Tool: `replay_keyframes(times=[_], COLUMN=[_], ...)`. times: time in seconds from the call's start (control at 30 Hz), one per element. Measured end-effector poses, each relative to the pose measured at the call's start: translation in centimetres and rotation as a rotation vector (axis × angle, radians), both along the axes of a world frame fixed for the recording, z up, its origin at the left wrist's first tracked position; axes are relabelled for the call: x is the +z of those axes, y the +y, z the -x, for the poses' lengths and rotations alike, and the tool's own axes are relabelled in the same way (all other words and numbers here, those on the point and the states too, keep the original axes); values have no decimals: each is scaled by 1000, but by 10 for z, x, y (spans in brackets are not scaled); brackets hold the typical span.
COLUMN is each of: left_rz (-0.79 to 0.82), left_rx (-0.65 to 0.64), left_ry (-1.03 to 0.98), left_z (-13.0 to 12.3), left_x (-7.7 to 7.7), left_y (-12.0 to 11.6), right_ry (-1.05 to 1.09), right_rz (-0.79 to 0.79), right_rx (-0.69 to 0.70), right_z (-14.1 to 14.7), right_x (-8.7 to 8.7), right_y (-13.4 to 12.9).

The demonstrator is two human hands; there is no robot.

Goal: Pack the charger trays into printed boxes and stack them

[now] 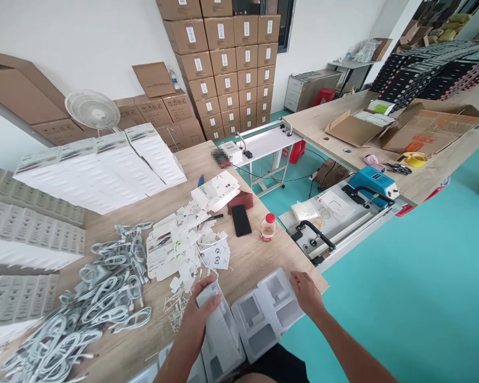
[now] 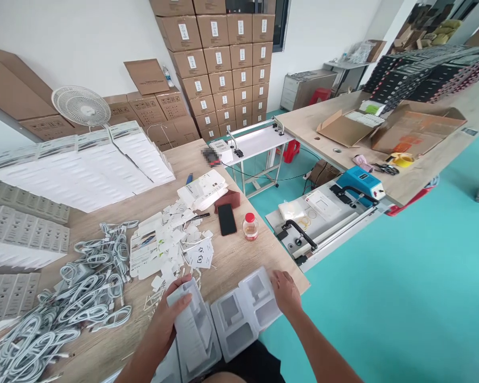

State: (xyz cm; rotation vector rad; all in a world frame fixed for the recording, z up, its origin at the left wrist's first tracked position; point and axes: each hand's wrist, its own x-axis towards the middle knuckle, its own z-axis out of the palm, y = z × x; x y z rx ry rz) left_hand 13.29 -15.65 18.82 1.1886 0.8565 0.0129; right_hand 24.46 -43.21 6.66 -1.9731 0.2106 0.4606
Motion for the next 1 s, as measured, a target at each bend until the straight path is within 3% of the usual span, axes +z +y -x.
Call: replay_keyframes(times=[0.07,0.17,0.23,0.3,0.37,0.5,0.63,0.7,0.77,0.9,1.0], left_rz=[-35,-86,-134,-172,-183,-205,-95,8,70,79,89], left_rx=[-2,-42,-48,-67,-104,-121,-108,-81,-49,-43,-46], left_ry=[7,21,7,-18,-35,-106,-105,-100,-92,-58,-39], left_z=[-3,-7,-10,-11,-12,-10,-8,-7,-6,1,6], left_x=[-2,-7,-9,-9,-8,-10,-15,-15,-13,-8,-8], left_y=[-4,-13,-19,-25,-27,-26,-24,-20,-13,5,10], right_ry=[-56,-36,42,94,219,547,618,615,508,128,140], right_rz=[-8,-120,-335,-515,-624,-894,-995,-971,-852,-267,-155], right_rx=[43,203,384,451,386,169,5,-59,-93,-125,-139], right_z=[5,23,41,58,71,85,90,79,55,-20,-59], right_x=[13,46,70,87,96,95,92,91,87,67,46], right_y=[12,40,63,84,98,108,107,96,72,-7,-53])
